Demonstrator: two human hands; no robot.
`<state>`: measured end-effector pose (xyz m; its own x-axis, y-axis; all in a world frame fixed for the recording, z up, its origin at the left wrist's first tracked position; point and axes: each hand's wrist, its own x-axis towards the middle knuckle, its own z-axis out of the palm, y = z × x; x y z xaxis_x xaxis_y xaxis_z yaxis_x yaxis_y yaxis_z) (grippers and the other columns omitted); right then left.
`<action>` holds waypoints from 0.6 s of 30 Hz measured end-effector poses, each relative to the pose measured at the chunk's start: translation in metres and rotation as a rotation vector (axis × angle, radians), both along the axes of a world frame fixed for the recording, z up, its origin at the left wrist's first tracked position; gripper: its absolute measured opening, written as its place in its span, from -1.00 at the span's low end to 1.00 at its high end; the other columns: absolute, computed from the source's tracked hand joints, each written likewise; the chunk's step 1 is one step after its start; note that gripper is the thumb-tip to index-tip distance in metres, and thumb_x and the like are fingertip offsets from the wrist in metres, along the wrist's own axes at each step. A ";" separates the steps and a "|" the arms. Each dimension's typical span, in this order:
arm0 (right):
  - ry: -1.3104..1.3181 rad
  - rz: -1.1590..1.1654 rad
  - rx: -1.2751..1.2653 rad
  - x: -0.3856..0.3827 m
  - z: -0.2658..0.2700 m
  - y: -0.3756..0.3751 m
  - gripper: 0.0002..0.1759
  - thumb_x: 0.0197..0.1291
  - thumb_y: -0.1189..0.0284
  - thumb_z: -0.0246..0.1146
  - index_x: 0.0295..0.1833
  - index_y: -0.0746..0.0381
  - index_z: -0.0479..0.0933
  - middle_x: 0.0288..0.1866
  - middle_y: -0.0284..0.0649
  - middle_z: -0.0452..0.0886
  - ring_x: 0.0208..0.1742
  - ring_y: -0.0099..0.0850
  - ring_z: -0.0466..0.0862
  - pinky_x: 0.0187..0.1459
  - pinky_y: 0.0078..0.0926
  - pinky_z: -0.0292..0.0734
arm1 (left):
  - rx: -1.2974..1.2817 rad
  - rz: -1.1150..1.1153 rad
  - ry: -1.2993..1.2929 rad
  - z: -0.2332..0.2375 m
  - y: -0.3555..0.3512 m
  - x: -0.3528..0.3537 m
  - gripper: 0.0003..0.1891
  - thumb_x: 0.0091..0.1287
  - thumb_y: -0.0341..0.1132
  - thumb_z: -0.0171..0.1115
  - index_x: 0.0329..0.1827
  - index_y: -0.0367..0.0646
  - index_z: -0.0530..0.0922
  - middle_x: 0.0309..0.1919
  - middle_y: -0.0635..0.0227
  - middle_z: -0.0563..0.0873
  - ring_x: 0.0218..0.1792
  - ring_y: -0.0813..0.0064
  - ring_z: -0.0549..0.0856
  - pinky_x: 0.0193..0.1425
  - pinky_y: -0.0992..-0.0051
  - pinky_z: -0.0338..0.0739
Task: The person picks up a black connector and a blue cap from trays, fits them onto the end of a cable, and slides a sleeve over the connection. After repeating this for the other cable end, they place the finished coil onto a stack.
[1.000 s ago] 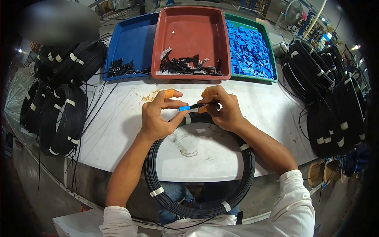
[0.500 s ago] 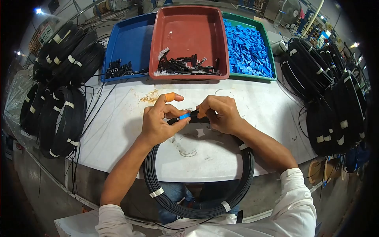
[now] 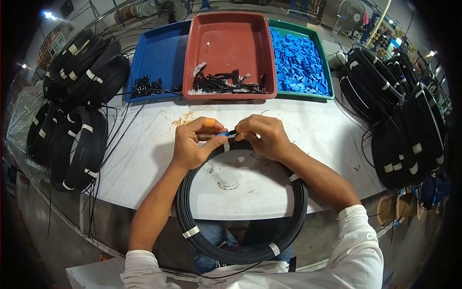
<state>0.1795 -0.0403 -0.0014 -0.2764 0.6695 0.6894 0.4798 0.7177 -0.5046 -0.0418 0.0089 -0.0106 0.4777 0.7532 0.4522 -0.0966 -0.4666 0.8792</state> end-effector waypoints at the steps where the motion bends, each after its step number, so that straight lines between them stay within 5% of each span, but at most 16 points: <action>1: -0.087 0.015 0.109 0.001 0.000 -0.001 -0.75 -0.05 0.72 0.36 -0.21 0.28 0.58 -0.26 -0.20 0.70 -0.29 -0.26 0.75 -0.30 -0.33 0.67 | -0.151 -0.063 -0.121 0.002 -0.001 0.002 -0.84 0.21 -0.52 0.48 -0.17 -0.31 0.71 -0.29 0.25 0.82 -0.25 0.50 0.82 -0.10 0.54 0.72; 8: -0.391 0.002 0.421 0.002 0.007 -0.004 -0.78 -0.07 0.50 0.34 -0.25 0.24 0.52 -0.16 -0.22 0.63 -0.28 -0.33 0.65 -0.29 -0.38 0.62 | 0.047 0.033 0.207 0.016 -0.013 0.003 -0.85 0.23 -0.57 0.45 -0.17 -0.36 0.67 -0.32 0.24 0.79 -0.28 0.57 0.78 -0.11 0.57 0.69; 10: -0.437 -0.032 0.492 0.002 0.009 -0.005 -0.78 -0.07 0.46 0.33 -0.26 0.21 0.48 -0.16 -0.24 0.61 -0.30 -0.36 0.62 -0.28 -0.39 0.60 | -0.114 0.097 0.190 0.024 -0.020 0.006 -0.86 0.20 -0.62 0.43 -0.21 -0.35 0.67 -0.33 0.27 0.79 -0.28 0.57 0.78 -0.13 0.59 0.69; 13: -0.496 -0.034 0.485 -0.005 0.013 -0.009 -0.79 -0.07 0.46 0.33 -0.29 0.20 0.47 -0.17 -0.24 0.60 -0.30 -0.37 0.62 -0.28 -0.38 0.60 | -0.127 0.216 0.169 0.026 -0.030 0.014 -0.83 0.13 -0.68 0.41 -0.24 -0.32 0.66 -0.38 0.29 0.79 -0.33 0.55 0.79 -0.19 0.58 0.70; 15: -0.476 -0.046 0.470 -0.011 0.013 -0.009 -0.80 -0.08 0.49 0.32 -0.32 0.20 0.45 -0.22 -0.22 0.63 -0.31 -0.35 0.64 -0.31 -0.36 0.59 | 0.227 0.337 0.263 0.024 -0.032 0.015 -0.80 0.07 -0.74 0.31 -0.31 -0.28 0.63 -0.48 0.32 0.77 -0.41 0.52 0.80 -0.28 0.54 0.67; 18: -0.275 -0.043 0.119 -0.015 0.020 -0.014 -0.72 -0.20 0.69 0.32 -0.30 0.25 0.50 -0.34 -0.14 0.70 -0.35 -0.26 0.70 -0.36 -0.31 0.60 | 0.352 0.406 0.341 0.026 -0.033 0.018 -0.80 0.04 -0.77 0.18 -0.39 -0.25 0.57 -0.55 0.33 0.73 -0.46 0.46 0.80 -0.33 0.50 0.65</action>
<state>0.1642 -0.0547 0.0187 -0.4370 0.6034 0.6670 0.6182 0.7402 -0.2646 -0.0236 -0.0239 0.0155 0.3462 0.7384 0.5787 0.4070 -0.6739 0.6165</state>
